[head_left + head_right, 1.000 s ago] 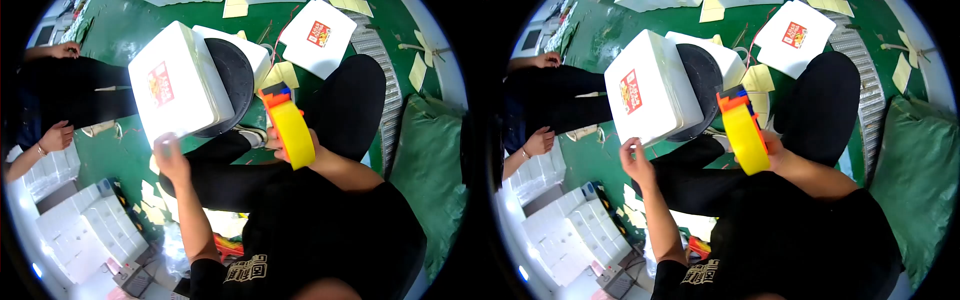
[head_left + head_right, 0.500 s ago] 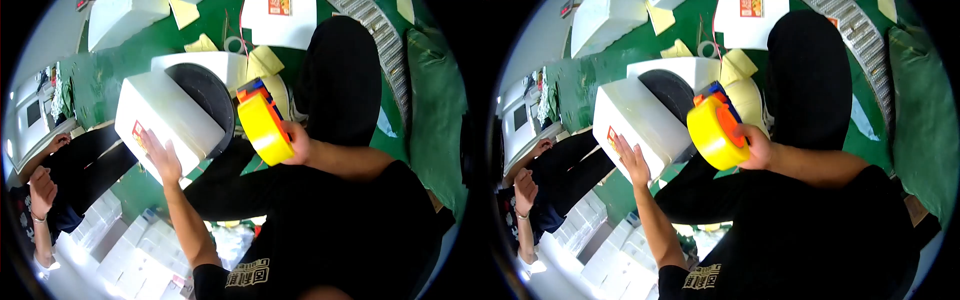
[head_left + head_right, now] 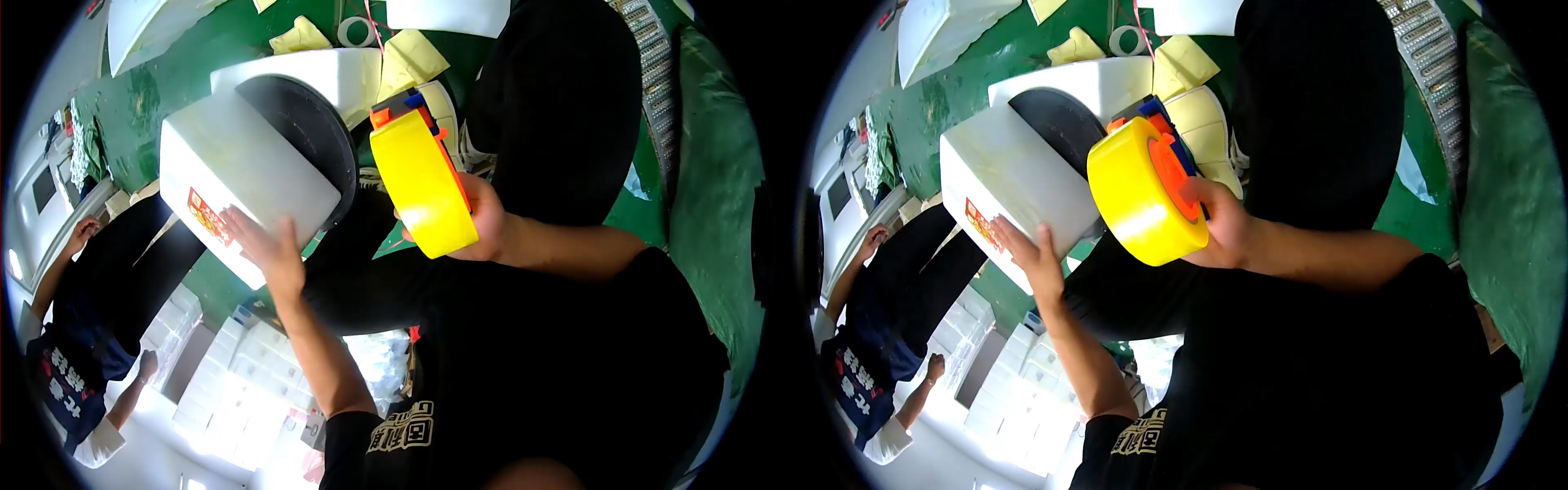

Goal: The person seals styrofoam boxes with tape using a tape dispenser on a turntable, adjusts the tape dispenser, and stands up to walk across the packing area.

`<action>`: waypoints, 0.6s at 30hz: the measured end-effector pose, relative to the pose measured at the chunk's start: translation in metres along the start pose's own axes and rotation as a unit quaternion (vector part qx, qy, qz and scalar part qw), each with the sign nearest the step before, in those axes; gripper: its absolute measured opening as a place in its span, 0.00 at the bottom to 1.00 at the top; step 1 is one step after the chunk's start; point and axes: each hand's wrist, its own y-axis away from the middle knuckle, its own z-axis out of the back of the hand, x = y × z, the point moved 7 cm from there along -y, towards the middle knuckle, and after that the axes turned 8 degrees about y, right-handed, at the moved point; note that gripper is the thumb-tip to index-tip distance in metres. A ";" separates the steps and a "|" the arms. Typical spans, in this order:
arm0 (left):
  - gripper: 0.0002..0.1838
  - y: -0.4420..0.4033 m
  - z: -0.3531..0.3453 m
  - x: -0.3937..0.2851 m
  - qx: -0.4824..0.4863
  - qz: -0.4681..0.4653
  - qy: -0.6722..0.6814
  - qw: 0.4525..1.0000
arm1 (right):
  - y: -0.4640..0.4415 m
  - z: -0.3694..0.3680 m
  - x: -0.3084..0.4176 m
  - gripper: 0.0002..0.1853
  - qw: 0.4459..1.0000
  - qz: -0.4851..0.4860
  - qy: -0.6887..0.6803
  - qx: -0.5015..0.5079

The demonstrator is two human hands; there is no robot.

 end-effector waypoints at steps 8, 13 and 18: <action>0.54 -0.001 -0.005 -0.002 0.058 0.092 -0.012 0.994 | 0.012 -0.047 0.012 0.30 0.999 -0.012 0.035 -0.004; 0.28 -0.028 0.014 -0.114 -0.133 -0.131 0.160 0.969 | 0.018 -0.197 0.145 0.29 0.993 0.109 -0.010 0.037; 0.22 -0.157 -0.195 -0.186 0.175 0.085 0.569 0.799 | 0.048 -0.222 0.365 0.24 0.810 0.441 0.385 -0.032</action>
